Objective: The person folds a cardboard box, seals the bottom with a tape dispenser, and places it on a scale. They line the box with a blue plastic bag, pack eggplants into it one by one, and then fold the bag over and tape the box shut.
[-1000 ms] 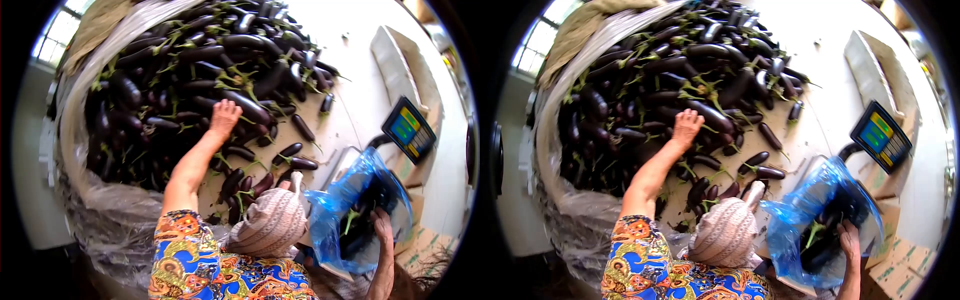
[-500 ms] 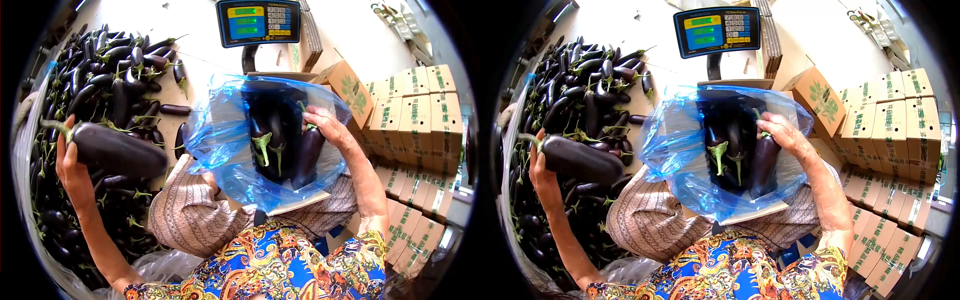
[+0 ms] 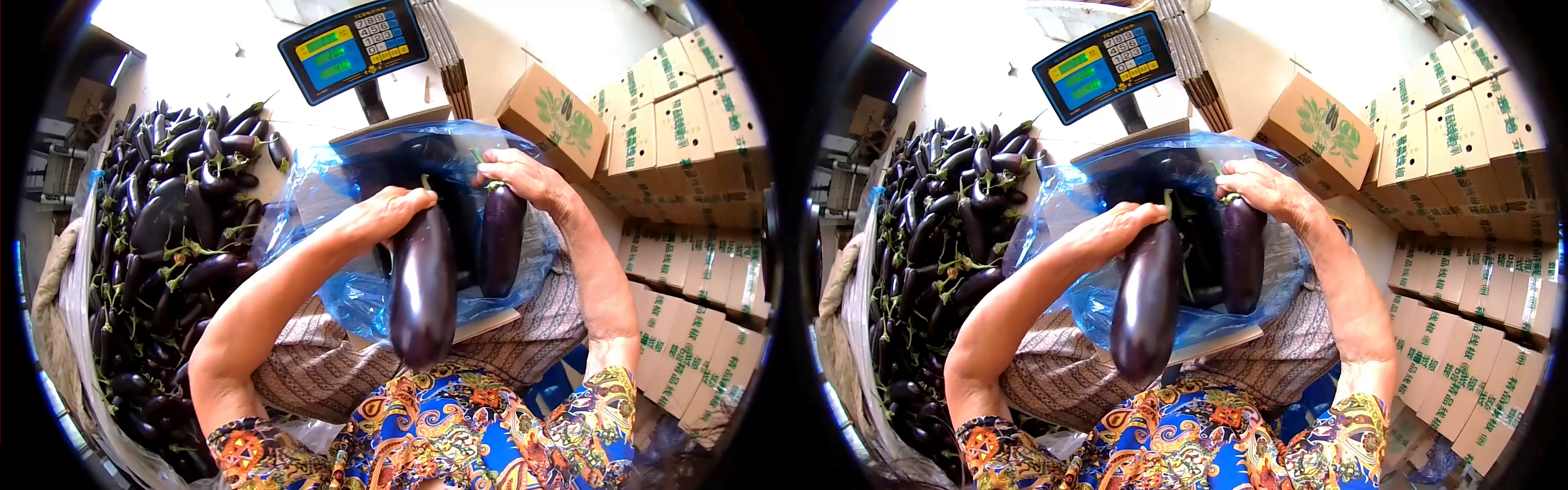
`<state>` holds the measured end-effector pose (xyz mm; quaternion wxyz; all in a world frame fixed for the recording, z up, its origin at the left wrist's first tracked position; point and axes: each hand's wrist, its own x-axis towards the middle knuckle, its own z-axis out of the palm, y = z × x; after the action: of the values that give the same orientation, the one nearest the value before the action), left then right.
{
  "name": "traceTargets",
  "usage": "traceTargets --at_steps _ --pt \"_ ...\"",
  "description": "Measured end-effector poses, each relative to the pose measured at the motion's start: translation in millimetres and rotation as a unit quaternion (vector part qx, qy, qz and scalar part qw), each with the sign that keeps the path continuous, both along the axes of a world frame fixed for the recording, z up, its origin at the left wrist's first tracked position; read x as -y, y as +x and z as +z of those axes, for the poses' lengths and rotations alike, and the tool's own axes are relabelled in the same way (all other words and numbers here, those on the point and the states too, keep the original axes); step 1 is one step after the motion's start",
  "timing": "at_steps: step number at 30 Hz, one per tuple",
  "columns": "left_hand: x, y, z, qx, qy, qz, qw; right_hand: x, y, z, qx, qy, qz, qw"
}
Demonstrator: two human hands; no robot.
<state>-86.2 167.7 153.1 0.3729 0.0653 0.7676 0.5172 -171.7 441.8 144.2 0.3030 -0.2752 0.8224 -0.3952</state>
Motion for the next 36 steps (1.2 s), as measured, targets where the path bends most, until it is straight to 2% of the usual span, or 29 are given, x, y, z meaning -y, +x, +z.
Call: traceTargets --at_steps 3,4,5,7,10,13,15,17,18,21,22,23,28,31,34,35,36 --pt "-29.8 -31.0 -0.1 0.134 -0.063 0.062 0.987 -7.4 1.9 4.9 0.133 -0.071 -0.051 0.987" --pt "-34.2 -34.7 -16.8 0.12 -0.027 0.106 0.987 -5.4 3.9 13.6 0.184 -0.063 -0.09 0.977" --pt "-34.5 -41.0 -30.6 0.114 -0.04 0.105 0.987 -9.1 3.8 12.3 0.19 -0.068 -0.094 0.975" --pt "-45.6 -44.0 -43.3 0.025 -0.126 0.144 0.981 -15.9 2.8 9.4 0.202 -0.077 -0.103 0.971" --pt "-60.8 -35.5 -68.7 -0.11 -0.24 0.086 0.961 -18.9 2.6 12.3 0.19 -0.081 -0.099 0.973" --pt "-79.6 -22.1 -68.1 -0.201 -0.247 0.062 0.946 -18.8 3.1 12.6 0.185 -0.091 -0.09 0.974" --pt "-82.2 -18.4 -54.6 -0.223 -0.28 -0.012 0.934 -18.2 2.0 8.7 0.178 -0.087 -0.084 0.977" --pt "-85.5 -28.9 -46.6 -0.142 -0.331 -0.045 0.932 -16.9 3.3 15.0 0.18 -0.095 -0.092 0.975" --pt "-84.5 -28.9 -52.9 -0.18 -0.33 -0.037 0.926 -15.6 4.1 19.0 0.182 -0.098 -0.095 0.974" --pt "-61.1 -47.2 -65.8 0.077 -0.157 -0.028 0.984 -13.4 6.9 24.9 0.195 -0.086 -0.086 0.973" --pt "-46.7 -48.6 -70.3 0.139 -0.084 -0.015 0.987 -12.7 8.3 21.7 0.204 -0.085 -0.089 0.971" --pt "-36.0 -47.5 -73.8 0.146 -0.062 -0.043 0.987 -12.0 9.2 21.5 0.203 -0.076 -0.08 0.973" --pt "-47.7 -54.1 -56.5 0.09 -0.217 -0.091 0.968 -10.1 11.3 22.4 0.195 -0.026 -0.055 0.979" --pt "-45.6 -52.0 -57.5 0.063 -0.211 -0.103 0.97 -10.5 14.4 14.2 0.148 -0.009 -0.03 0.989" --pt "-57.3 -52.8 -63.7 0.024 -0.284 -0.143 0.948 -6.3 18.9 16.3 0.095 0.019 -0.016 0.995" --pt "-61.7 -53.5 -64.9 0.004 -0.311 -0.161 0.937 -8.2 19.8 16.3 0.074 0.008 -0.006 0.997" --pt "-65.4 -45.9 -67.3 -0.095 -0.336 -0.141 0.926 -10.2 19.9 15.9 0.052 -0.003 0.004 0.999"
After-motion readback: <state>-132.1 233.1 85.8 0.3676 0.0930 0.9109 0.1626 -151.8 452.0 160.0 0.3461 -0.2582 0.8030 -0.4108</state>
